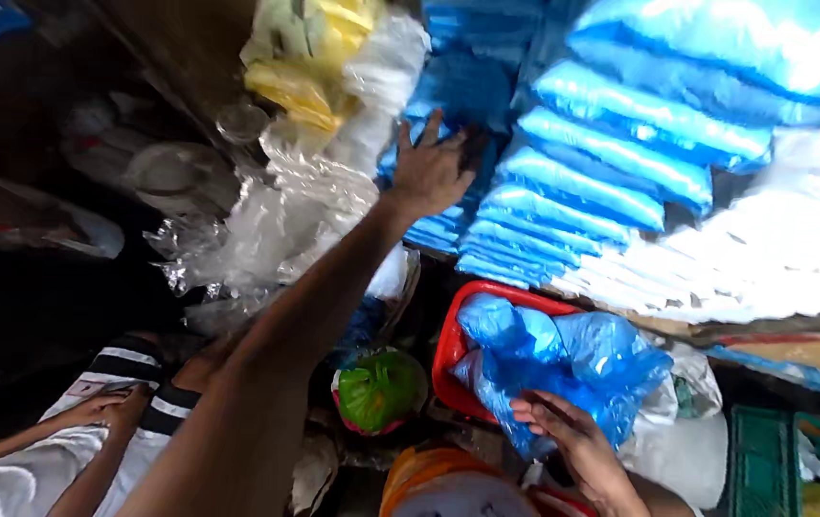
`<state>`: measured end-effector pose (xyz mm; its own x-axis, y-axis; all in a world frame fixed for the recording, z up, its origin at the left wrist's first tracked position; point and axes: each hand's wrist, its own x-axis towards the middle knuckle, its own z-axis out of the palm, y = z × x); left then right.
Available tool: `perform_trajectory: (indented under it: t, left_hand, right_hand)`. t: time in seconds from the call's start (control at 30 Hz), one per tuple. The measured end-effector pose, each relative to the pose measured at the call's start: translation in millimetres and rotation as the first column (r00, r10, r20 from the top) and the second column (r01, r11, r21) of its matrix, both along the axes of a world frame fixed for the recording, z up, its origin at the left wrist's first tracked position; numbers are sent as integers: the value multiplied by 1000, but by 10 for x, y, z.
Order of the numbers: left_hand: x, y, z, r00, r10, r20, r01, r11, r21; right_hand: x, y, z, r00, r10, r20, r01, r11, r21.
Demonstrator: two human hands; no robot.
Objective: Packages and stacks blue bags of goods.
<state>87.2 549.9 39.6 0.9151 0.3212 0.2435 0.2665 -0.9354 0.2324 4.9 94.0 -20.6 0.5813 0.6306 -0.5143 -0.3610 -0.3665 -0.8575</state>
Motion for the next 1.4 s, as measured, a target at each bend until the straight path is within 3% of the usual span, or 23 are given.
perform_trajectory:
  t: [0.13,0.2,0.27,0.3,0.33,0.43,0.5,0.57,0.63,0.77,0.93,1.03,1.17,1.27,1.33,1.4]
  left_hand:
    - [-10,-43,77,999,-5,-31,3,997,-76]
    - [-101,-60,-7,982,6,186,21,990,-142]
    - [-421,-337,-188,860,84,503,45,970,-238]
    - [-631,-627,-285,800,127,586,61,955,-289]
    - [-860,-1006,-435,801,172,574,61,929,-365]
    - [-1212,-2102,-1156,978,133,162,-24,838,-546]
    - [-1185,-2552,-1572,998,39,-45,-57,844,-534]
    - [-1106,-2706,-1744,998,0,-65,-32,871,-491]
    - [-1032,-2648,-1637,999,-14,-38,-8,861,-509]
    - [-954,-2370,-1274,990,66,123,38,720,-693]
    - [-856,-2265,-692,950,54,307,199,655,-729]
    - [-939,-2413,-311,928,47,370,261,628,-733]
    - [-1129,-2659,157,855,52,516,401,564,-722]
    - [-1225,-2863,520,811,-41,583,509,539,-671]
    - [-1243,-3025,685,781,-180,598,591,525,-613]
    - [-1234,-3218,819,713,-335,616,692,477,-541]
  right_hand:
    - [-56,-92,87,999,-3,37,1,998,65]
    - [-72,-208,66,995,-33,90,25,995,97]
    - [-118,-368,-6,990,-72,122,61,994,93]
    - [-154,-445,-47,987,-99,128,89,993,80]
    - [-190,-521,-91,985,-123,122,115,991,70]
    - [-266,-630,-204,984,-156,85,151,987,57]
    - [-314,-617,-229,989,-130,74,128,991,35]
    - [-333,-547,-203,990,-102,95,99,995,34]
    - [-333,-481,-146,987,-90,134,84,995,46]
    - [-315,-385,-176,963,-81,258,72,996,45]
    - [-207,125,-244,862,-65,502,110,992,-60]
    - [-61,438,-302,748,-145,647,188,982,2]
    - [-97,572,10,679,-263,685,170,965,201]
    - [-117,409,364,601,-377,704,140,918,372]
    - [-134,212,572,593,-444,672,122,874,470]
    - [-204,-73,807,577,-439,689,134,883,450]
